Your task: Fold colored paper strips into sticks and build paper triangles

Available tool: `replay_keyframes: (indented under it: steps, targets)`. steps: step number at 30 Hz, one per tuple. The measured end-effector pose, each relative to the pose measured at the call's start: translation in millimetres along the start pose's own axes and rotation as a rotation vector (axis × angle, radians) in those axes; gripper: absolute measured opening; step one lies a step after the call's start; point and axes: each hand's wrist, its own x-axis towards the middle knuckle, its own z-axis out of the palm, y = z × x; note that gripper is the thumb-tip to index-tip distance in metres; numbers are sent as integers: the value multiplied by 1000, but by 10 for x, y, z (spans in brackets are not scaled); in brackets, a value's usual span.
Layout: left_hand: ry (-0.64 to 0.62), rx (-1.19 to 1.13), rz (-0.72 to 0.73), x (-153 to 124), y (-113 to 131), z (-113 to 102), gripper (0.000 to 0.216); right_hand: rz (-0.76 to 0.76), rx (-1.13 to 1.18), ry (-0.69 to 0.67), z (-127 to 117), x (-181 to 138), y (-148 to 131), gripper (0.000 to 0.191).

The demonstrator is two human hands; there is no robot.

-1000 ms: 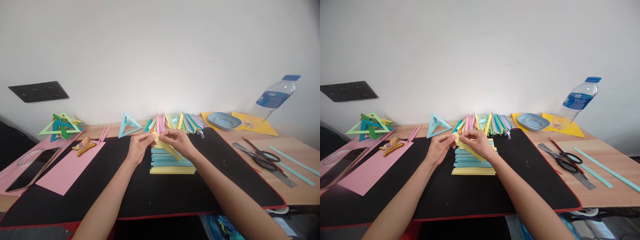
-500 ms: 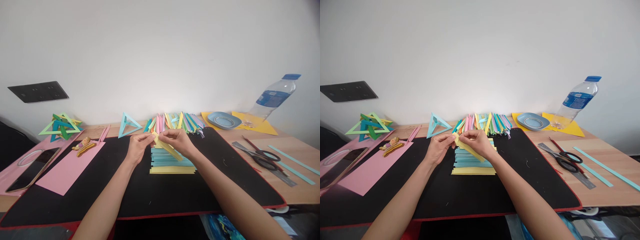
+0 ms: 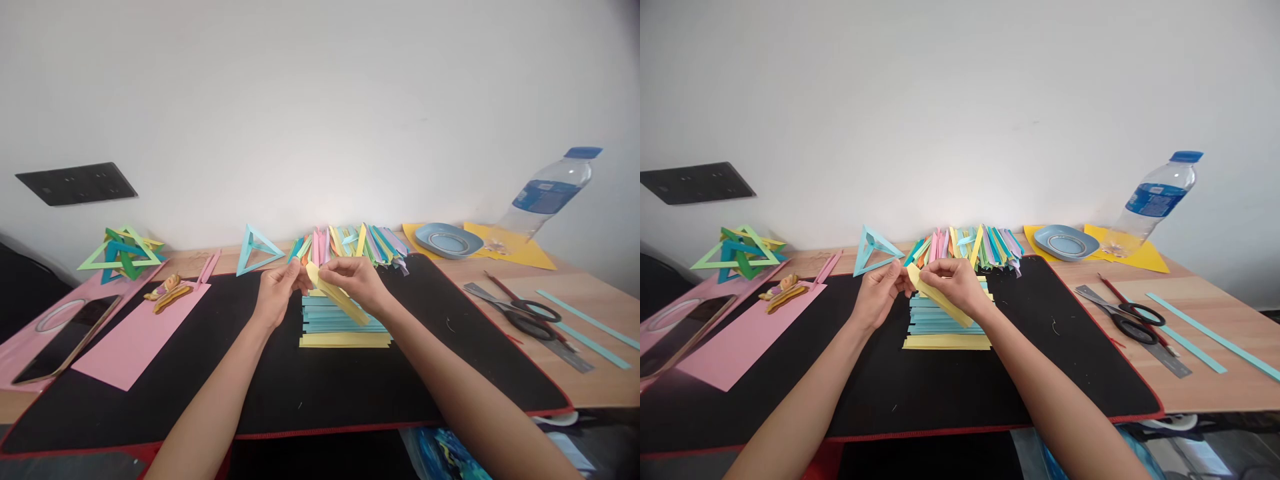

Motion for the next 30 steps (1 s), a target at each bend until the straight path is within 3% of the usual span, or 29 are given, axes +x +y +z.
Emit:
replay_keyframes:
  steps: [3,7,18,30]
  targets:
    - [23,175,72,-9,2,-10,43,21,26,-15,-1,0,-13,25]
    - [-82,325,114,-43,27,-16,42,74,81,-76,-8,0,-24,26]
    - [-118,397,121,-66,31,-20,40,209,166,-125,1,-5,13,30]
    - [-127,428,100,-69,30,-2,41,193,122,-108,-11,14,10,32]
